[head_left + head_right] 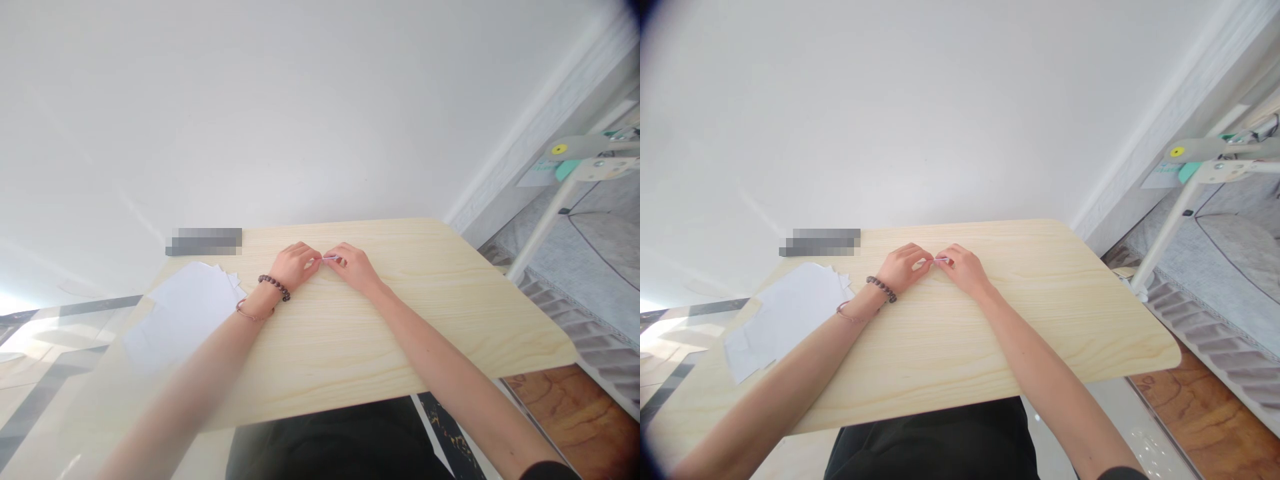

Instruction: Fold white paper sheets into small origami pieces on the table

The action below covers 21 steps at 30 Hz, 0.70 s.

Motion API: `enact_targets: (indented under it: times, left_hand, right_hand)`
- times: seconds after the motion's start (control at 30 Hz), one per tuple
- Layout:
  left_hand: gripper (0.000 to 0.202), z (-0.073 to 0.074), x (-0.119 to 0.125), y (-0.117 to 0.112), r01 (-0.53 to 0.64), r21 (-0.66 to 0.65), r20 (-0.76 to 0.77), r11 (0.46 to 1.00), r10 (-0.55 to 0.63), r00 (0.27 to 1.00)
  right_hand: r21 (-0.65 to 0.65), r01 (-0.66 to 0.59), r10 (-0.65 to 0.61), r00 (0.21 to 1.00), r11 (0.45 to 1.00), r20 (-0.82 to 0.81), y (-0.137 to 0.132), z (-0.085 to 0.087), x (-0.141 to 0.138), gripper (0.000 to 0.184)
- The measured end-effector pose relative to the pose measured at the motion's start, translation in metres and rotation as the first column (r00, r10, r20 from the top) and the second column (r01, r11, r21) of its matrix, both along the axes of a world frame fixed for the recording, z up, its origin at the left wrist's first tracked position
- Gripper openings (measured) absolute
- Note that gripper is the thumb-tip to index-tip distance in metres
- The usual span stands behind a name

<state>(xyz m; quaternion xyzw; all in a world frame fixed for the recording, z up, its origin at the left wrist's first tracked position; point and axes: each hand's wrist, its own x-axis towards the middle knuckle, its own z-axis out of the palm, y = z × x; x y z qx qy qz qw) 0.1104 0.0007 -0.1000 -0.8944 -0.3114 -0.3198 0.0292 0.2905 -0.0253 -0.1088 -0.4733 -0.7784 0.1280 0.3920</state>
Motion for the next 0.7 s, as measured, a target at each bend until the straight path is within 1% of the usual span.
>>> enact_targets:
  times: [0.17,0.33,0.53,0.7]
  left_hand:
    - [0.014,-0.0015,0.0004,0.0009,-0.007,0.046,-0.013,0.999,0.007,1.000]
    - [0.012,-0.0005,0.0005,-0.0009,-0.020,0.056,-0.019,0.998,0.021,1.000]
    - [0.011,0.0028,0.0018,-0.0038,-0.057,0.046,0.020,0.997,0.056,0.998]
    - [0.008,0.0025,0.0030,-0.0032,-0.104,0.005,0.069,0.995,0.103,0.992]
  right_hand:
    - [0.020,-0.024,0.023,0.999,1.000,0.031,-0.0030,0.0026,-0.0026,0.016]
    - [0.039,-0.053,0.051,0.998,0.998,0.047,-0.0046,0.0053,-0.0035,0.016]
    - [0.046,-0.086,0.087,0.996,0.995,-0.034,-0.0032,0.0059,-0.0046,0.018]
    - [0.020,-0.059,0.061,0.991,0.998,-0.118,-0.0014,0.0062,-0.0026,0.019]
